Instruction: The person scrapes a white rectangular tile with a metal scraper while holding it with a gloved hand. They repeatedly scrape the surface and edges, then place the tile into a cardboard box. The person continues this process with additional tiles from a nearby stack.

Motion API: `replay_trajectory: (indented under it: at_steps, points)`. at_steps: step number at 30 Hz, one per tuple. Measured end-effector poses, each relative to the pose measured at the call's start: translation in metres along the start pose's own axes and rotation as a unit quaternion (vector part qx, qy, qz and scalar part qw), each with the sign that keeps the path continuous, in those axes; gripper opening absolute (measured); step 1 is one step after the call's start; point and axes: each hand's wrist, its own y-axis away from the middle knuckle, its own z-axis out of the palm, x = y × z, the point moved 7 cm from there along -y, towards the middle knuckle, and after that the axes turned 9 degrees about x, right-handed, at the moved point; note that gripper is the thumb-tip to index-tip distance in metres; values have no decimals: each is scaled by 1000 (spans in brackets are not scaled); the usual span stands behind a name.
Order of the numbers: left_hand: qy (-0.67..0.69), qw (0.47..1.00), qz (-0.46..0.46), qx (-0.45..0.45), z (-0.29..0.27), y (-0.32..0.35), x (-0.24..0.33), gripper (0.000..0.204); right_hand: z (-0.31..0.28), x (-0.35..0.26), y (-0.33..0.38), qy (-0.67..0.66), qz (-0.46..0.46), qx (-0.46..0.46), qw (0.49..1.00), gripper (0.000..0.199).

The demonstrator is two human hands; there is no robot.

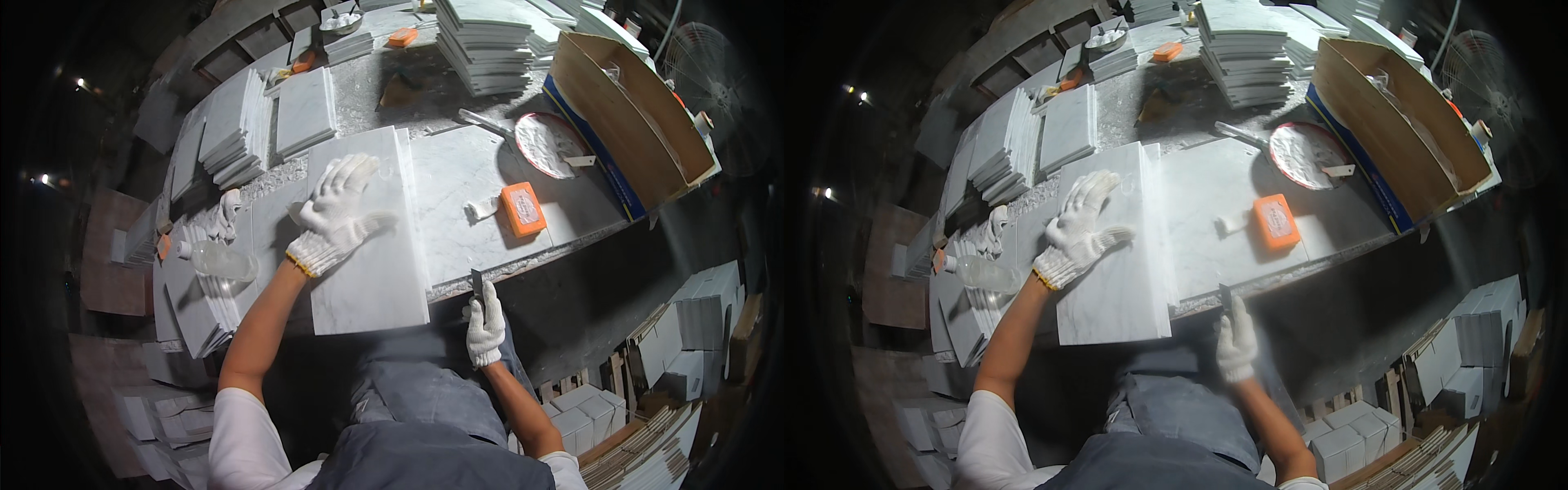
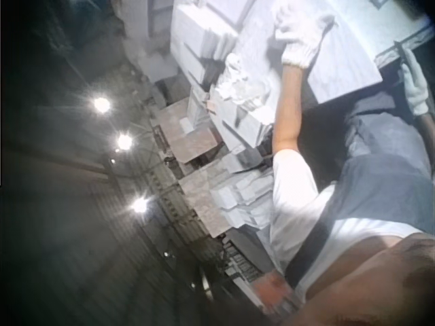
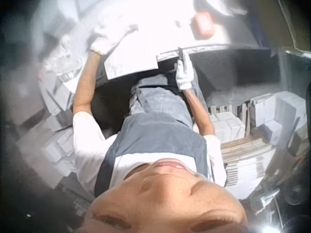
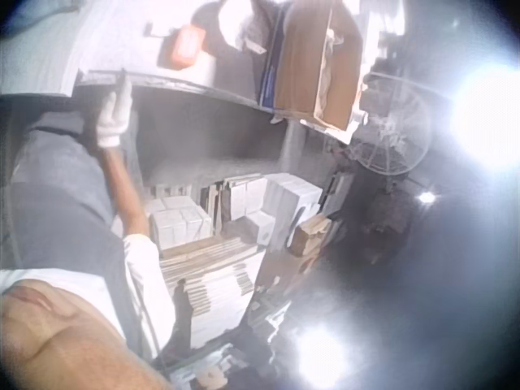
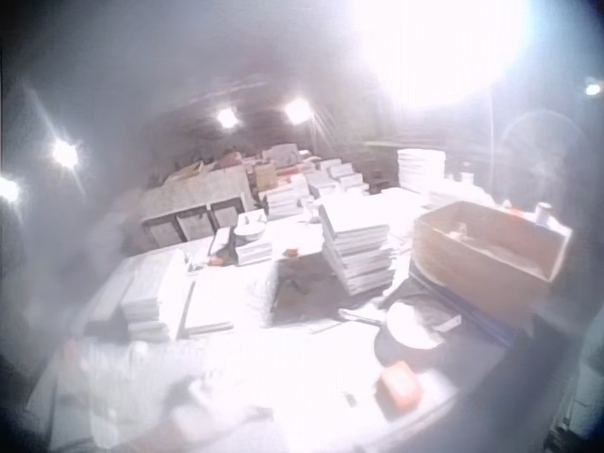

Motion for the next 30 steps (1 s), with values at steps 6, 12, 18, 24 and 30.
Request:
replay_trajectory:
  at_steps: [6, 12, 18, 24, 30]
  points:
    - [16, 999, -15, -34, 29, -31, -19, 97, 2, 6, 0, -5, 12, -9, 1000, 47]
    - [75, 994, -75, -11, 47, -58, -56, 82, 1, 12, 0, -8, 12, -6, 1000, 46]
    - [-26, 999, -13, -29, 35, -35, -33, 78, -1, 12, -1, -18, -19, -8, 1000, 46]
    - [44, 998, 20, -49, 28, -11, -34, 69, 0, 8, -3, -28, -20, -6, 999, 47]
    - [-38, 991, 124, 30, 2, 5, 23, 71, 1, -3, -7, -65, 46, -4, 997, 43]
